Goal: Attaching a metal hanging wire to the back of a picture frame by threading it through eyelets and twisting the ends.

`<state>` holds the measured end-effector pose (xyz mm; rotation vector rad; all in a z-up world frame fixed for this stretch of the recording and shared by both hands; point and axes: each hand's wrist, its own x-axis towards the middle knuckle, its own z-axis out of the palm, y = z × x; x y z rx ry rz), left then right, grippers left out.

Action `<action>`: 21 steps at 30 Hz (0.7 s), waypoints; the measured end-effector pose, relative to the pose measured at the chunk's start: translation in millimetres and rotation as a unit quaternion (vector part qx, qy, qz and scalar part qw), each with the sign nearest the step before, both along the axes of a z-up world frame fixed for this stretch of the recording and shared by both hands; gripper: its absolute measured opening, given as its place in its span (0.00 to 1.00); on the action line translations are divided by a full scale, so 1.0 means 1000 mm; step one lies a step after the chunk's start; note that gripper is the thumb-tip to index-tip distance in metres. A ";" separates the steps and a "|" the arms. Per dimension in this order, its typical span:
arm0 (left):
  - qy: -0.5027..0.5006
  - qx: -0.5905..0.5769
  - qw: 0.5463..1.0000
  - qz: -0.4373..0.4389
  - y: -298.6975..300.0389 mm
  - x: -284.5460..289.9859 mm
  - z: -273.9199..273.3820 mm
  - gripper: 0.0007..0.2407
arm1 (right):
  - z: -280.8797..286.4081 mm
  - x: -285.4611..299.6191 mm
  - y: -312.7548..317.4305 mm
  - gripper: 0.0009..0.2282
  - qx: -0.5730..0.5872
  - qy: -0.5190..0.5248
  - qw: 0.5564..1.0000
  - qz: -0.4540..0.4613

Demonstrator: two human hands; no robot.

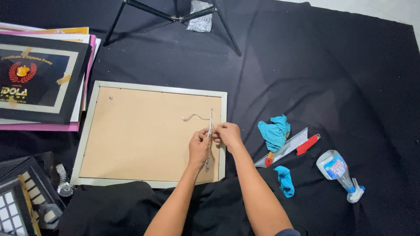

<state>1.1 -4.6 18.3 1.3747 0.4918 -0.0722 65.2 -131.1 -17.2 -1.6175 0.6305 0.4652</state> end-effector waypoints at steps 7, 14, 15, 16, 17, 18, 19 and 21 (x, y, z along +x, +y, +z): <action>0.024 -0.012 1.000 0.013 -0.001 -0.001 0.016 0.06 | -0.019 0.007 0.010 0.14 0.107 0.056 0.990 -0.072; 0.028 -0.008 1.000 0.002 -0.002 0.004 0.007 0.05 | 0.031 -0.004 0.017 0.12 0.075 0.028 0.995 -0.056; 0.026 -0.007 1.000 -0.004 -0.002 0.004 0.006 0.05 | 0.033 -0.004 0.018 0.13 0.083 0.040 0.994 -0.055; 0.029 -0.008 1.000 -0.004 -0.002 0.004 0.004 0.05 | 0.029 -0.004 0.020 0.13 0.082 0.043 0.994 -0.055; 0.028 -0.005 1.000 -0.005 -0.002 0.005 0.002 0.05 | 0.026 -0.004 0.021 0.13 0.080 0.026 0.994 -0.067; 0.026 -0.002 1.000 -0.005 -0.001 0.005 0.000 0.05 | 0.022 -0.004 0.023 0.13 0.078 0.009 0.994 -0.077; 0.029 -0.003 1.000 -0.005 -0.002 0.004 0.006 0.05 | 0.023 -0.004 0.024 0.13 0.077 0.012 0.994 -0.076; 0.034 -0.001 0.999 -0.003 -0.003 0.002 0.019 0.04 | 0.023 -0.006 0.028 0.11 0.053 -0.022 0.995 -0.084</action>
